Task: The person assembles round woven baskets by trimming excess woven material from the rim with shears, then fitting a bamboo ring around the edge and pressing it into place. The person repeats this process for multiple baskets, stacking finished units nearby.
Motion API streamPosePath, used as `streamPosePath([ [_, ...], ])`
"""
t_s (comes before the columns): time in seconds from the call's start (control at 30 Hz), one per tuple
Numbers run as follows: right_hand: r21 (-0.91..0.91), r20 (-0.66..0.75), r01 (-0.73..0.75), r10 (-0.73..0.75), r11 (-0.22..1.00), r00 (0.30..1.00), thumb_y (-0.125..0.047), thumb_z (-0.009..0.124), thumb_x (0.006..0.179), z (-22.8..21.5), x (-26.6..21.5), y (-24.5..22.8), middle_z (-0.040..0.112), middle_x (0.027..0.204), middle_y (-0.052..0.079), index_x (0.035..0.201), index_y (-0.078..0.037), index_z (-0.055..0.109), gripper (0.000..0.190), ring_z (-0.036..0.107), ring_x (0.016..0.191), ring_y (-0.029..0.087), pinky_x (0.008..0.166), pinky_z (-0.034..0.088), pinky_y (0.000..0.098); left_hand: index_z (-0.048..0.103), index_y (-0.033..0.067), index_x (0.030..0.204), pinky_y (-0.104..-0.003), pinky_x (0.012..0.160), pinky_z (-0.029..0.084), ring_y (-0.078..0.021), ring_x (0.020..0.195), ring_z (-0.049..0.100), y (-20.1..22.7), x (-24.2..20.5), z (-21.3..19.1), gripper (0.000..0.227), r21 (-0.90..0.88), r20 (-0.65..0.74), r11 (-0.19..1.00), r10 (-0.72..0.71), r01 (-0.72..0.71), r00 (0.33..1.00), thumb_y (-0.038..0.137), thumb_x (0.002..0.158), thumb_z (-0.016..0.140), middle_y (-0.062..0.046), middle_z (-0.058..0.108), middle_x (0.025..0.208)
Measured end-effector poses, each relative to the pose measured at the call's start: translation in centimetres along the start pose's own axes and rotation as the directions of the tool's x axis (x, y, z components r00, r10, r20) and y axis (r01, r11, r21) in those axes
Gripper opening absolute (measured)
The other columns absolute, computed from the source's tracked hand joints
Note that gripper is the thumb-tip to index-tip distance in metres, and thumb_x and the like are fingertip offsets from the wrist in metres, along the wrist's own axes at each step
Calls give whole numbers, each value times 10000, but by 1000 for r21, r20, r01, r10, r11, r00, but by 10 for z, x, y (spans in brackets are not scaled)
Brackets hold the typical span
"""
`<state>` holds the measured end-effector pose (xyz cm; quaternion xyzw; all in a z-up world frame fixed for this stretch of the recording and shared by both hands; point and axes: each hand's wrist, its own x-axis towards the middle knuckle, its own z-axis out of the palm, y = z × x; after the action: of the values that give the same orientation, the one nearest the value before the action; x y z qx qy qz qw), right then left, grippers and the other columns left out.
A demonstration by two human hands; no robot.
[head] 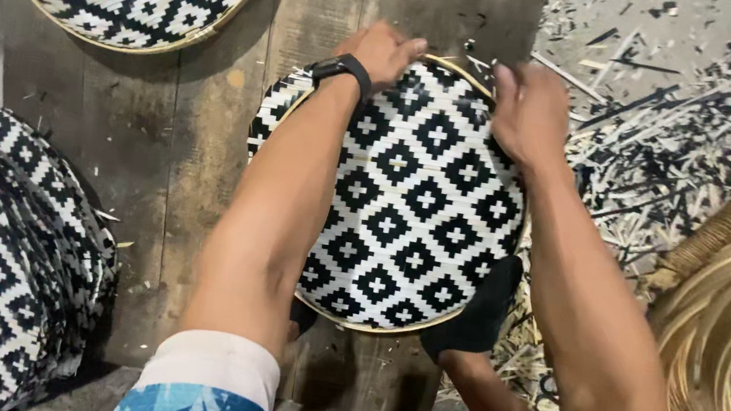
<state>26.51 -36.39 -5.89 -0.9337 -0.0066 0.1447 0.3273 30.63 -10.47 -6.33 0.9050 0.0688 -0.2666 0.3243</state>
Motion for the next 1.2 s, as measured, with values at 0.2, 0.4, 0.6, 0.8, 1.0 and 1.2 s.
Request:
streamPosePath([
  [0.2,204,142,-356,332,912,933,-517,327,1076,19,-36,50,694,1171,271,1185,69,654,680,630,1123,371,1005,442,428,780,188,1115,-478,1011,497,-349,1122,676,-13,20,14,488,21,74,998,-58,56,996,571,931,541,-144,730,1179],
  [0.4,386,243,-452,384,804,891,-532,373,1044,32,-24,70,688,1221,245,1206,69,662,686,598,1117,306,1022,433,392,618,116,1334,-503,1069,428,-361,1266,572,-16,31,23,612,111,116,990,-99,86,988,570,947,483,-148,589,1394],
  [0.6,334,181,-466,429,819,885,-574,276,1092,19,-57,79,638,1249,222,1278,46,637,741,566,1135,267,1040,388,389,573,13,1348,-517,1063,427,-397,1269,560,-14,32,22,729,150,95,988,-47,32,994,627,985,423,-232,583,1374],
  [0.8,339,220,-490,438,803,872,-557,304,1061,24,-64,75,716,1131,221,1099,48,690,719,618,1021,278,966,459,403,638,-5,1285,-494,1060,470,-374,1179,663,-10,24,16,726,183,179,978,-128,95,975,620,1017,382,-232,708,1206],
  [1.0,241,37,-270,269,932,963,-486,335,1091,21,-56,74,687,1100,253,1116,36,687,630,613,1035,377,944,451,447,627,-20,1272,-494,1050,458,-389,1195,632,-9,23,15,729,176,147,984,-67,41,987,615,1001,390,-236,684,1234],
  [1.2,107,-210,343,-316,933,925,-413,294,1139,58,52,-13,652,1199,257,1231,-17,644,537,601,1129,434,979,465,501,515,-29,1390,-509,1095,417,-407,1311,546,-31,44,37,722,210,171,977,-66,29,983,582,1021,413,-253,559,1415],
])
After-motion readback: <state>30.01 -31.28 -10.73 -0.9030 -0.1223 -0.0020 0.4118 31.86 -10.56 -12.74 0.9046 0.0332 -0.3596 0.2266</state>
